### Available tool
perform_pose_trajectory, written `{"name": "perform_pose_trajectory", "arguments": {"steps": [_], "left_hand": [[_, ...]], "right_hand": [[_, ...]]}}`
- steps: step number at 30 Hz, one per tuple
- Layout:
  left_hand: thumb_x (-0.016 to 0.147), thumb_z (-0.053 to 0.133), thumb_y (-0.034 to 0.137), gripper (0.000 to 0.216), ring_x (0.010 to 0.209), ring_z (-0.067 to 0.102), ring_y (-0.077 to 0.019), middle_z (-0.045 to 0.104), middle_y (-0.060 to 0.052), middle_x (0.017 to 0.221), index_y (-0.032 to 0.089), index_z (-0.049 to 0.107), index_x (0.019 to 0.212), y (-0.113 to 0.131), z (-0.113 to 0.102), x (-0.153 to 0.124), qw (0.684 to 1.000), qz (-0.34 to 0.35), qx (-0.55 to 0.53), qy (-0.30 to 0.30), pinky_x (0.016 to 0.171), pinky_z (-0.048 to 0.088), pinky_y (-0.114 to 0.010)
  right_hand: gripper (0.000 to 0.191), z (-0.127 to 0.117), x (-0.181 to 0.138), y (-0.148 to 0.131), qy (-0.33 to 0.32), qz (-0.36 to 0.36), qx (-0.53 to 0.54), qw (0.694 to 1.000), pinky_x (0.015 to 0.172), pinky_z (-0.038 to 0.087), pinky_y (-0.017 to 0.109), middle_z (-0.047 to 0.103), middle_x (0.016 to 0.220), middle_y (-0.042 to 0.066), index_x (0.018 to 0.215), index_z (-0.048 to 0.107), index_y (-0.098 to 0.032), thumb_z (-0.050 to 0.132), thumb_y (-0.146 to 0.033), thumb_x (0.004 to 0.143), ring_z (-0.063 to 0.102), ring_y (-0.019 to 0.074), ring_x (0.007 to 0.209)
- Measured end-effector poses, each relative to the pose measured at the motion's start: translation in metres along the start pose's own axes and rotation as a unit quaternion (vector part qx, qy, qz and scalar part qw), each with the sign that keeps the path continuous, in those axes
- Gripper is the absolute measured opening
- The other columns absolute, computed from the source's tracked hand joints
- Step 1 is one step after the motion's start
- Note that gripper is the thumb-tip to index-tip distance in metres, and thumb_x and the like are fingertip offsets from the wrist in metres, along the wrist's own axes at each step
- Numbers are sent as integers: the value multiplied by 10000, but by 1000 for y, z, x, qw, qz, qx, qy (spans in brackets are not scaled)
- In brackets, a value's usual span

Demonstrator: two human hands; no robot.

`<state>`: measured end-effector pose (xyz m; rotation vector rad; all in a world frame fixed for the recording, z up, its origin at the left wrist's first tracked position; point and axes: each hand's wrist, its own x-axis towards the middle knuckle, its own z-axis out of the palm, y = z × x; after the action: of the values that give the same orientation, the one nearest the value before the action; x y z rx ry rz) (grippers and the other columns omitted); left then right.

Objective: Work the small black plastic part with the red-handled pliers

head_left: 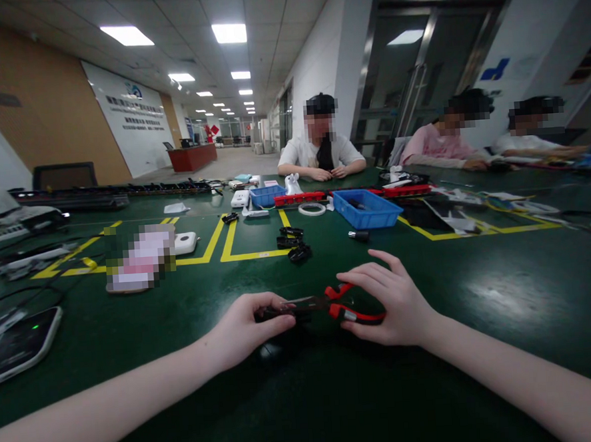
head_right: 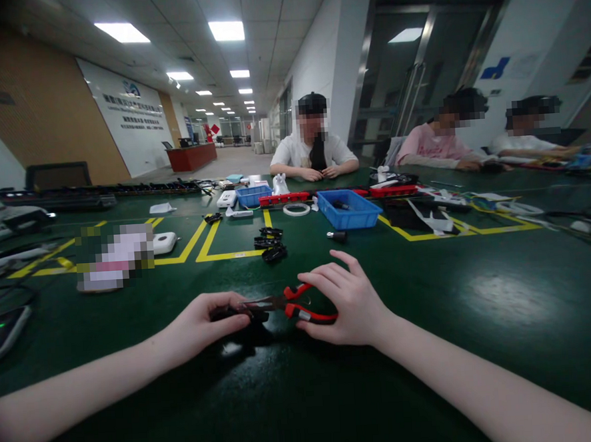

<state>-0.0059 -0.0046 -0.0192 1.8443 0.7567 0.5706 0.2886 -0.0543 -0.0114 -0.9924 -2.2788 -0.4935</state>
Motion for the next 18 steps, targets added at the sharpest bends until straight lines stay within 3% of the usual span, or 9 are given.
{"name": "perform_pose_trajectory", "arguments": {"steps": [18], "left_hand": [[876,677,309,137,1042,657,-232,693,-61,1180,178,665,836,-7,2,2,995,85,54,24,933,514,-377]], "right_hand": [[485,-4,2,-6,-51,46,55,996,1075,340,568,734,943,63,1105,611,-200,713,-488,728,692,249,870]]}}
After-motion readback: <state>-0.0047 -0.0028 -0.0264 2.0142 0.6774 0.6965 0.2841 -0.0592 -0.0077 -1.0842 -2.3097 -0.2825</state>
